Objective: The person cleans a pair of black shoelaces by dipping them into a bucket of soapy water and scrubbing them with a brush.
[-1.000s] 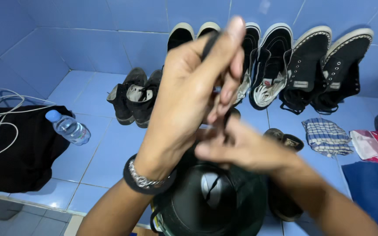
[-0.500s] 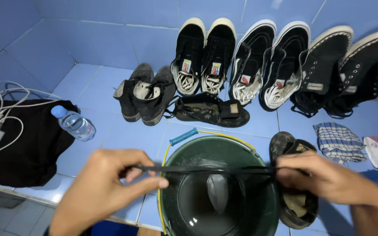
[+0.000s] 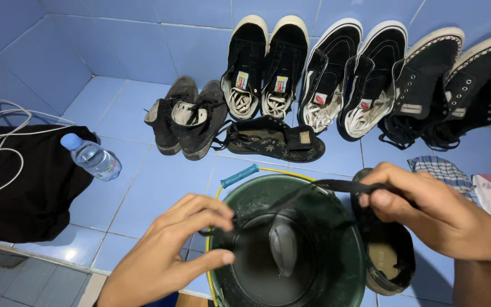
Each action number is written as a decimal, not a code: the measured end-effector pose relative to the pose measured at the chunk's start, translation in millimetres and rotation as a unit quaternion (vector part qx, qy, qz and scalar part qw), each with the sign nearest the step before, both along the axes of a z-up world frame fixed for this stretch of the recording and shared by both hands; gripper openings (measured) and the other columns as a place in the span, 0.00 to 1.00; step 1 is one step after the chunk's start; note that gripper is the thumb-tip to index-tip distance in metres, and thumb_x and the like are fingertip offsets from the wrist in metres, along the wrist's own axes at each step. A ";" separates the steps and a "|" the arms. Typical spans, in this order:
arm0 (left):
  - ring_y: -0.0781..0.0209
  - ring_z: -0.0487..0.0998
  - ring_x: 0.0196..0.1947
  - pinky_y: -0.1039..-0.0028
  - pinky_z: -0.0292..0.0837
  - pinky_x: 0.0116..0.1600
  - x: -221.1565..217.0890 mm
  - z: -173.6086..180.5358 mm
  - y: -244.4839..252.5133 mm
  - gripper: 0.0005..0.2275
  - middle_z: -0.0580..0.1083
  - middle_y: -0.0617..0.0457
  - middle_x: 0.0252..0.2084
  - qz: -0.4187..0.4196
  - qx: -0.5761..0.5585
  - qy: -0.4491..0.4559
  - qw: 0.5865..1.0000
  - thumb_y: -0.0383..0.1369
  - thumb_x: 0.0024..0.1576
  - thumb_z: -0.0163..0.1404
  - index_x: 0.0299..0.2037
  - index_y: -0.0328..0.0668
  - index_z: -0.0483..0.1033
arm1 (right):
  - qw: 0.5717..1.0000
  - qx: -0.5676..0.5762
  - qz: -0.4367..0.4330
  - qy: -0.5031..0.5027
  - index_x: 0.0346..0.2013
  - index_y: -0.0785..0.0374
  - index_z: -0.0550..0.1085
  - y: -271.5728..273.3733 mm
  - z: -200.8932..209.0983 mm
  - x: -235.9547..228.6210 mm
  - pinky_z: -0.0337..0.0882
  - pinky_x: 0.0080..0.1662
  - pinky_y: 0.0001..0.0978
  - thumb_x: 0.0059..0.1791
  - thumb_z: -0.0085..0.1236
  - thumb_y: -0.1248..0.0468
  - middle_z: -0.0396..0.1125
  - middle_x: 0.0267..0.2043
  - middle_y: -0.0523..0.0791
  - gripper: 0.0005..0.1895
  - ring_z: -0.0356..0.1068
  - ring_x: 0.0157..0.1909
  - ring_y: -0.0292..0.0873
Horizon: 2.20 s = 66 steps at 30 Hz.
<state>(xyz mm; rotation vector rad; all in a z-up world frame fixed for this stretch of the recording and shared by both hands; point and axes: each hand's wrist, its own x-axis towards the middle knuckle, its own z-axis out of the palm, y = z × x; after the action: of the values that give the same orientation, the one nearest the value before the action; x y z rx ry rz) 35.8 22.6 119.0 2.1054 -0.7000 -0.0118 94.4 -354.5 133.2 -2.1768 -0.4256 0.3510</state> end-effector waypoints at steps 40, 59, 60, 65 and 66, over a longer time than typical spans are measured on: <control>0.52 0.74 0.42 0.67 0.71 0.49 -20.8 -39.7 18.0 0.17 0.72 0.48 0.41 0.087 -0.050 -0.168 0.981 0.46 0.56 0.51 0.41 0.38 0.75 | 0.815 -0.351 0.445 -0.122 0.48 0.59 0.68 136.6 -52.2 28.7 0.66 0.33 0.53 0.53 0.55 0.57 0.66 0.40 0.46 0.13 0.69 0.36 0.57; 0.33 0.43 0.75 0.44 0.45 0.71 -9.7 -97.3 -4.7 0.22 0.49 0.32 0.72 0.016 -0.139 -0.021 0.990 0.35 0.62 0.32 0.67 0.38 0.57 | 0.744 -0.503 0.439 0.011 0.52 0.63 0.73 184.0 -208.7 -14.6 0.73 0.42 0.54 0.54 0.38 0.62 0.69 0.50 0.54 0.17 0.73 0.46 0.57; 0.32 0.43 0.75 0.43 0.43 0.71 -9.5 -98.1 -3.5 0.24 0.48 0.32 0.73 0.025 -0.129 -0.029 0.991 0.41 0.64 0.31 0.68 0.39 0.56 | 0.728 -0.478 0.492 -0.001 0.42 0.65 0.75 182.4 -182.0 -3.9 0.72 0.40 0.53 0.48 0.48 0.68 0.70 0.42 0.53 0.11 0.72 0.41 0.59; 0.33 0.46 0.75 0.46 0.49 0.69 -12.0 -87.1 -3.0 0.28 0.48 0.35 0.73 0.093 -0.071 -0.061 0.991 0.46 0.60 0.44 0.68 0.44 0.56 | 0.820 -0.334 0.465 0.019 0.32 0.58 0.70 157.4 -33.7 20.4 0.67 0.35 0.46 0.53 0.47 0.60 0.69 0.35 0.48 0.08 0.70 0.36 0.51; 0.35 0.47 0.75 0.45 0.48 0.71 -12.3 -79.8 -4.5 0.30 0.49 0.37 0.73 0.123 -0.038 -0.100 0.987 0.50 0.59 0.45 0.68 0.45 0.57 | 0.852 -0.239 0.466 0.010 0.32 0.61 0.69 154.4 -14.8 22.5 0.66 0.35 0.44 0.56 0.39 0.58 0.68 0.32 0.48 0.14 0.70 0.34 0.55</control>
<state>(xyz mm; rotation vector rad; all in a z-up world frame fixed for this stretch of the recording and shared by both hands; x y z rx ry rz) 23.5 18.1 39.1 2.1248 -0.5427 0.3610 116.9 -200.1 118.4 -2.2708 -1.5247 1.1008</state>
